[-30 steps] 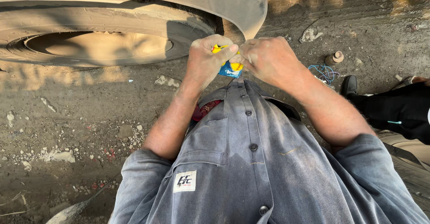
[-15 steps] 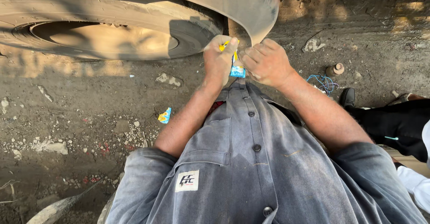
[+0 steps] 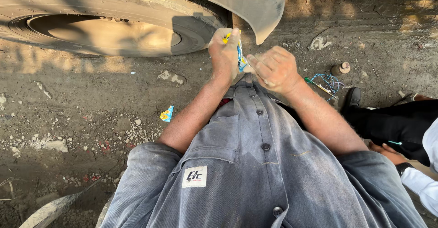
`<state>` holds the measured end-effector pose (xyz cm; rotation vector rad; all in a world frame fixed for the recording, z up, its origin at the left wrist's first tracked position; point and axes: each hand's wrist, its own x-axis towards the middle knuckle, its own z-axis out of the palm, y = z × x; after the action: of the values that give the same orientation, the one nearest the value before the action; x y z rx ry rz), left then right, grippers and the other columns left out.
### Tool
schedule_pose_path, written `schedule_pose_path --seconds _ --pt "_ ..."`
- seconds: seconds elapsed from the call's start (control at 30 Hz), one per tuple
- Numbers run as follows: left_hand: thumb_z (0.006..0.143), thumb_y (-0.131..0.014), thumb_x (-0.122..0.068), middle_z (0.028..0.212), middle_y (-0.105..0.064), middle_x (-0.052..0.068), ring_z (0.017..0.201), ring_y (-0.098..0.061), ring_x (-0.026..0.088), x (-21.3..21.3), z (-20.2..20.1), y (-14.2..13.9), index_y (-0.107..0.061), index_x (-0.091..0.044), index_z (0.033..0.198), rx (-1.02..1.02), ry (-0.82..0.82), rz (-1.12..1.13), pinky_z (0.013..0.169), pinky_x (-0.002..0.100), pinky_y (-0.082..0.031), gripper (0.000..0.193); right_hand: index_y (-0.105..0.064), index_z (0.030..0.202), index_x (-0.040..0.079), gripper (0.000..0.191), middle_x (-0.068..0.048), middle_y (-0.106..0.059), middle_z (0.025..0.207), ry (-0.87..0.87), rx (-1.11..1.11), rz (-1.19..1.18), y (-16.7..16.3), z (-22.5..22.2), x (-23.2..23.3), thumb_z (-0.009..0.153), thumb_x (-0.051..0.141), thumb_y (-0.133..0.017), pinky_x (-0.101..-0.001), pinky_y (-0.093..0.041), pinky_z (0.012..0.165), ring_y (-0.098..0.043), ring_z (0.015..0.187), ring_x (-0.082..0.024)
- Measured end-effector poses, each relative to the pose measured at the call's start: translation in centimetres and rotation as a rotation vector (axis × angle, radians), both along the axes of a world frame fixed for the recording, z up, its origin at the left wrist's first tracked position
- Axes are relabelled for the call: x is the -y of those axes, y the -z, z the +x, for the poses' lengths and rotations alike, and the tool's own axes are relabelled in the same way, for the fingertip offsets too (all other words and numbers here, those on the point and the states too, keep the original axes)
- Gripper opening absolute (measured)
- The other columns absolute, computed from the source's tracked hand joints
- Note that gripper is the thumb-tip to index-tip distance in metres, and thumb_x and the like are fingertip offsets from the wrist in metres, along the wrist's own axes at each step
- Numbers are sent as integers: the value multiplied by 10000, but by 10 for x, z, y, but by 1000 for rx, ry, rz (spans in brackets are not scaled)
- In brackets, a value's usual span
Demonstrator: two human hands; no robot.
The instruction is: The person applies a white paste from a tube onto a damaged area of a vehicle's undercarriage panel. They use their fingers to spread and smooth the paste over the surface, then wipe the area with a cloth.
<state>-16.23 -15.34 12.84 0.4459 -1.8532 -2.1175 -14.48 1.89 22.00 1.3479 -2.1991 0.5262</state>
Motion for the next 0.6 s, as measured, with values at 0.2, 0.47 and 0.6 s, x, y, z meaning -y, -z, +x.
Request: schedule_pose_path --seconds 0.2,0.47,0.6 --pt "1017 -648 -198 758 -595 32 595 -544 118 9 -10 4 -644 11 977 46 -54 433 506 297 -489 213 -737 1112 33 283 -83 -748 985 -7 129 -211 5 14 2 846 114 -795 -372 -558 698 -699 801 -233" --pt "1030 -633 -235 769 -567 50 577 -546 150 24 -9 -59 -627 -52 1008 -33 23 465 502 336 -505 184 -743 1111 21 139 -124 -746 1016 225 357 -261 -7 17 5 1018 126 -747 -392 -586 760 -735 880 -294" --pt "1084 -658 -230 956 -647 58 883 -633 182 23 2 -91 -651 -38 1038 -381 89 -352 816 342 -548 197 -677 1215 -25 190 -162 -719 1206 139 688 -517 -19 19 5 1088 116 -668 -394 -582 903 -729 1043 -303"
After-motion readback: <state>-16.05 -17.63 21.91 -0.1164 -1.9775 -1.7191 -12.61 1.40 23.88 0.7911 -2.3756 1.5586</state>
